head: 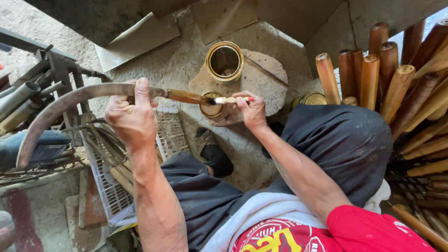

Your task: The person applies a dark finish to the wooden handle of a sickle using a small brush. They repeatedly dip the brush into a can of finish and coat the handle, rotating the tool to cover all sides.

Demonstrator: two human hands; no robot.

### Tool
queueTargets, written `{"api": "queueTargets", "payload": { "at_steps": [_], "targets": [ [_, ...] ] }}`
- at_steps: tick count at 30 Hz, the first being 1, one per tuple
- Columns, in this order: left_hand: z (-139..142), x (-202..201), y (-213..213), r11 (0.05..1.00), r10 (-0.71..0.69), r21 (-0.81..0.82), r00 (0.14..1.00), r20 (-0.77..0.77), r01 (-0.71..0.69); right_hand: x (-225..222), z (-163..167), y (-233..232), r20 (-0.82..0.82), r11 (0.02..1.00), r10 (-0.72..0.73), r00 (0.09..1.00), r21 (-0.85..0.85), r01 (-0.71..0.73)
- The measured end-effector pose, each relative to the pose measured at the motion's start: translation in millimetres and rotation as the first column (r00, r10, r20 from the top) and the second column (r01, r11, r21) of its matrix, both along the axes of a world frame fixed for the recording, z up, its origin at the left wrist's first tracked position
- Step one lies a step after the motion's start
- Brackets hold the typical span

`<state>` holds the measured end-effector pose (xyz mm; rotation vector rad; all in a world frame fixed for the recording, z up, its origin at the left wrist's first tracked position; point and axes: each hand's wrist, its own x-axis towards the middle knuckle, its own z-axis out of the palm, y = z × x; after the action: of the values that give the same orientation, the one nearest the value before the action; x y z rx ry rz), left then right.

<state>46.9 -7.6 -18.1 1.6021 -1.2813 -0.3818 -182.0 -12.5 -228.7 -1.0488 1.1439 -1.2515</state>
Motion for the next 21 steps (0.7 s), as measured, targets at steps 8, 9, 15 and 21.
{"api": "queueTargets", "payload": {
  "at_steps": [8, 9, 15, 21],
  "targets": [
    [-6, 7, -2, 1.0, 0.005, 0.005, 0.998, -0.066, -0.004, 20, 26, -12, 0.179, 0.992, 0.086, 0.98, -0.111, -0.067],
    [-6, 7, -2, 1.0, 0.005, 0.004, 0.999, -0.054, -0.005, 20, 35, -14, 0.225, 0.992, 0.093, 0.97, -0.11, -0.07],
    [-5, 10, -1, 1.0, 0.01, -0.011, 1.0, -0.015, -0.01, 7, 73, -10, 0.478, 0.978, 0.158, 0.864, -0.195, -0.072],
    [-5, 12, -3, 0.999, 0.053, 0.012, 0.998, -0.033, -0.052, 12, 33, -10, 0.5, 0.997, 0.076, 0.863, -0.047, -0.06]
  ]
}}
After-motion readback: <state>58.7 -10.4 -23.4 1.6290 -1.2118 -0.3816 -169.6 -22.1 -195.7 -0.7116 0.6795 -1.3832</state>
